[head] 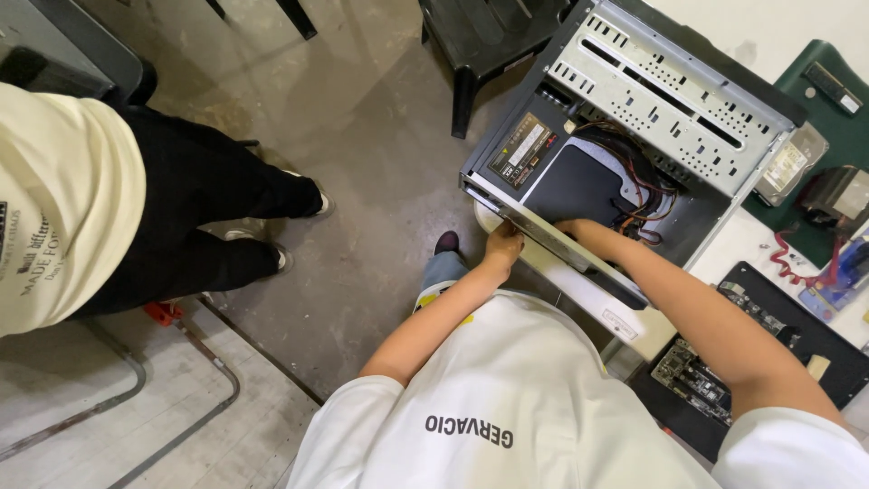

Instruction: The person installs a power supply unit into a computer case, routes its cables, and then uses a screwdriver to secure the unit in place. The person also handles a hard drive and a motherboard on the workbench.

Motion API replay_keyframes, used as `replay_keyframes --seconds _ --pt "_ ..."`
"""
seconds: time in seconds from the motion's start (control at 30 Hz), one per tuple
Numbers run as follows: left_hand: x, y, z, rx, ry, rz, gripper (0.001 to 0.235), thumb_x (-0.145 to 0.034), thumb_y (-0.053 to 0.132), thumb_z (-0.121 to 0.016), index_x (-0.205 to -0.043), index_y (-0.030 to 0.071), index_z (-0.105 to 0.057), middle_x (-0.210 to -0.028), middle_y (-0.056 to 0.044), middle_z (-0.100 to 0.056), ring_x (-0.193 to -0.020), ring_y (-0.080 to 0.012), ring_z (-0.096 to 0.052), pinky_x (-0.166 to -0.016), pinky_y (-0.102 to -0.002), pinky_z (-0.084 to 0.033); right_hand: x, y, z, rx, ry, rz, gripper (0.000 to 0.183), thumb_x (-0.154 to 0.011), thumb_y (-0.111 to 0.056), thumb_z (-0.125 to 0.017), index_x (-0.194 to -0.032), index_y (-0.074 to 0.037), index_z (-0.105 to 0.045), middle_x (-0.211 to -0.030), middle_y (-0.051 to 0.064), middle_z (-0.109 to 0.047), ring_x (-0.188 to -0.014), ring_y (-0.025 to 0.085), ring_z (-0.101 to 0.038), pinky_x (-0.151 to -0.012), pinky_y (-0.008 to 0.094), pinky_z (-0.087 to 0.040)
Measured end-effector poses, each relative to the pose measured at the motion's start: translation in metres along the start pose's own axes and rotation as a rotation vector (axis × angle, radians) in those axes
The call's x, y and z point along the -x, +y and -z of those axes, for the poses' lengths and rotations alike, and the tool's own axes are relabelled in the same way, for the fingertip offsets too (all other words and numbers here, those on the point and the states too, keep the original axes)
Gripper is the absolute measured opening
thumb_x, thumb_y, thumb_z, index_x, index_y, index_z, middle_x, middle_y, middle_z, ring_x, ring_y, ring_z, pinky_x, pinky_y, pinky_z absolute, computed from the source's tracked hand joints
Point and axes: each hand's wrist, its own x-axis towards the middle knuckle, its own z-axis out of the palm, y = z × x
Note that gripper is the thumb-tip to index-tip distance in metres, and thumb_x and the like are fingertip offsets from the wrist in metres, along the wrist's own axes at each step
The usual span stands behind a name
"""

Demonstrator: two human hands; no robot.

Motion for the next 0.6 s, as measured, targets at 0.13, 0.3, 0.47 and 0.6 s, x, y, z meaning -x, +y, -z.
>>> replay_keyframes --seconds 0.13,0.3,0.47,0.6 --pt "-0.003 -0.002 -0.001 0.022 0.004 0.019 0.068 -0.102 0.001 -0.049 -0.161 -0.005 -0.015 -0.162 -0.034 -0.025 -0.148 -0.0435 -0.032 -0.117 -0.051 -0.037 -0.008 0.012 -0.011 -0.207 0.043 -0.02 0.048 -0.089 -0.026 -0.076 -0.129 -0.001 -0.07 -0.123 0.024 -0.072 -0.117 0.041 -0.066 -0.104 0.052 -0.049" --pt "0.01 0.013 -0.004 0.049 0.022 0.039 0.069 -0.1 -0.003 -0.048 -0.161 -0.004 -0.015 -0.162 -0.034 -0.025 -0.148 -0.0442 -0.032 -0.117 -0.051 -0.038 -0.003 0.003 -0.007 -0.255 0.017 -0.09 0.045 -0.089 -0.027 -0.077 -0.127 -0.003 -0.073 -0.125 0.022 -0.073 -0.118 0.039 -0.067 -0.103 0.052 -0.049" --pt "-0.015 -0.013 0.008 -0.022 0.065 -0.025 0.086 -0.096 -0.002 -0.057 -0.165 0.003 -0.005 -0.144 -0.027 -0.047 -0.132 -0.0309 -0.052 -0.106 -0.042 -0.047 0.003 -0.012 -0.001 -0.369 -0.043 -0.233 0.051 -0.094 -0.036 -0.069 -0.137 -0.007 -0.068 -0.136 0.02 -0.068 -0.132 0.036 -0.059 -0.112 0.05 -0.042" --pt "-0.009 -0.003 0.005 -0.036 0.163 -0.068 0.093 -0.096 -0.001 -0.058 -0.165 0.02 0.001 -0.13 -0.021 -0.054 -0.119 -0.0267 -0.061 -0.101 -0.038 -0.053 -0.007 -0.017 0.002 -0.395 -0.048 -0.184 0.068 -0.096 -0.041 -0.064 -0.148 0.0 -0.054 -0.149 0.029 -0.054 -0.141 0.045 -0.046 -0.12 0.054 -0.033"
